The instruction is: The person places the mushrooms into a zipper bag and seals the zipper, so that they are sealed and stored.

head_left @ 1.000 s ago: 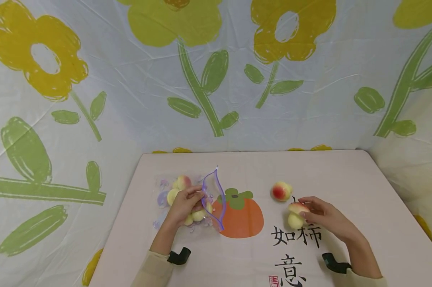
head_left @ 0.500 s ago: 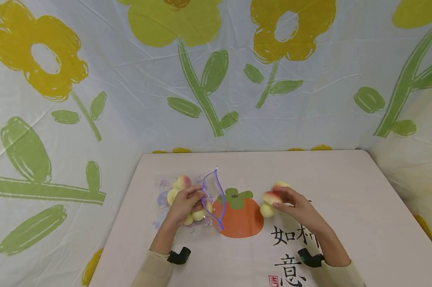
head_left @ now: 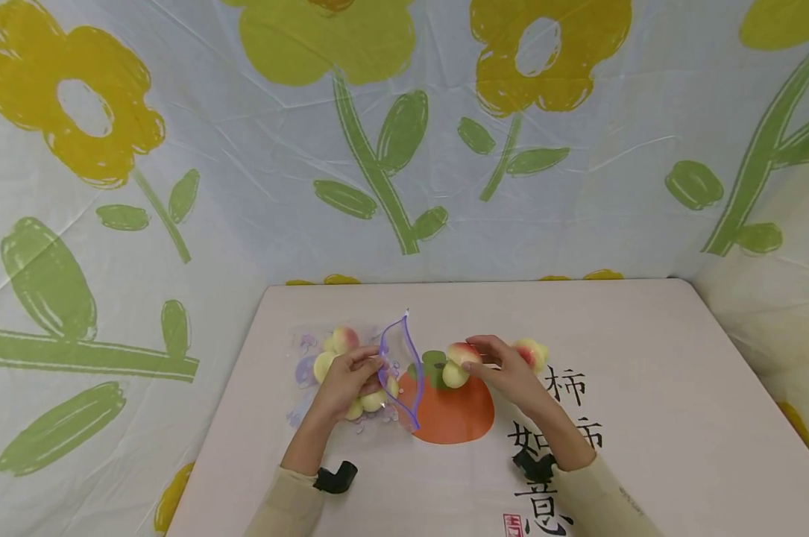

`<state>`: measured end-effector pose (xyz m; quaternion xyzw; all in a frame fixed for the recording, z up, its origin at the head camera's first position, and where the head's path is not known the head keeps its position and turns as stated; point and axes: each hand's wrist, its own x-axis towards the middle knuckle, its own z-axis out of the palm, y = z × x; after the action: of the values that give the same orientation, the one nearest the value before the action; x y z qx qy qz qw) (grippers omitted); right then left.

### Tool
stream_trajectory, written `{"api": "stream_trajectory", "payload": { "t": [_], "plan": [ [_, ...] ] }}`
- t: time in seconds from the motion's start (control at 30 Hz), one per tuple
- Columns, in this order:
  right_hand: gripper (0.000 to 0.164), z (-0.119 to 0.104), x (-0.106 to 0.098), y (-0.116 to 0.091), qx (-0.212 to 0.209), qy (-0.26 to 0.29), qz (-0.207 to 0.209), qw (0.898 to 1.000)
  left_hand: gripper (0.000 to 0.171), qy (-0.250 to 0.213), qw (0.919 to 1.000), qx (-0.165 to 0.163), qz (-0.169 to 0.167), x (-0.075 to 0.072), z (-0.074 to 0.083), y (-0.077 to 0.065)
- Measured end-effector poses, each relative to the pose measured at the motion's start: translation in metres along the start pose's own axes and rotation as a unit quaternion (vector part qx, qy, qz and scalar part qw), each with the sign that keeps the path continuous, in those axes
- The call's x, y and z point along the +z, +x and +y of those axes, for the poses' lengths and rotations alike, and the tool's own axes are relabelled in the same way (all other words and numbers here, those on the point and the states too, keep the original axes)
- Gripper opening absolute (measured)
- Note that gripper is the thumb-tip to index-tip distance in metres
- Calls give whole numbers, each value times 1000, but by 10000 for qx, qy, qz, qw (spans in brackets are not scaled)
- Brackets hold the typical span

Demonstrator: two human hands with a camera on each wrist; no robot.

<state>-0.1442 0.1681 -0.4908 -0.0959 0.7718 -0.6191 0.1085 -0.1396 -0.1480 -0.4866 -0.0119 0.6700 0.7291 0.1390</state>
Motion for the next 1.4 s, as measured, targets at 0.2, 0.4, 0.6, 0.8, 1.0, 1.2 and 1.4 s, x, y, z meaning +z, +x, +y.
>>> {"api": "stream_trajectory", "payload": {
  "t": [0.2,0.4,0.6,0.8,1.0,1.2,1.4],
  "plan": [
    [56,-4,28,18,107,82,-39,9999,35,-23,10000,-39,37,0,2,-1],
    [56,-6,52,30,181,226,-168,9994,34,23,9999,-87,81,0,1,-1],
    [58,-3,69,37,161,40,18,9999,37,79,9999,-32,79,-1,0,-1],
    [62,2,79,40,90,-213,-42,9997,39,59,10000,12,50,-2,-1,-2],
    [48,0,80,37,35,-216,-195,9996,35,-104,9999,1,-29,-1,0,0],
    [39,0,82,34,164,2,-209,9996,36,-115,9999,1,-56,0,2,0],
    [37,-5,87,32,74,921,-643,9936,35,-81,10000,-42,-35,-1,3,-2]
  ]
}}
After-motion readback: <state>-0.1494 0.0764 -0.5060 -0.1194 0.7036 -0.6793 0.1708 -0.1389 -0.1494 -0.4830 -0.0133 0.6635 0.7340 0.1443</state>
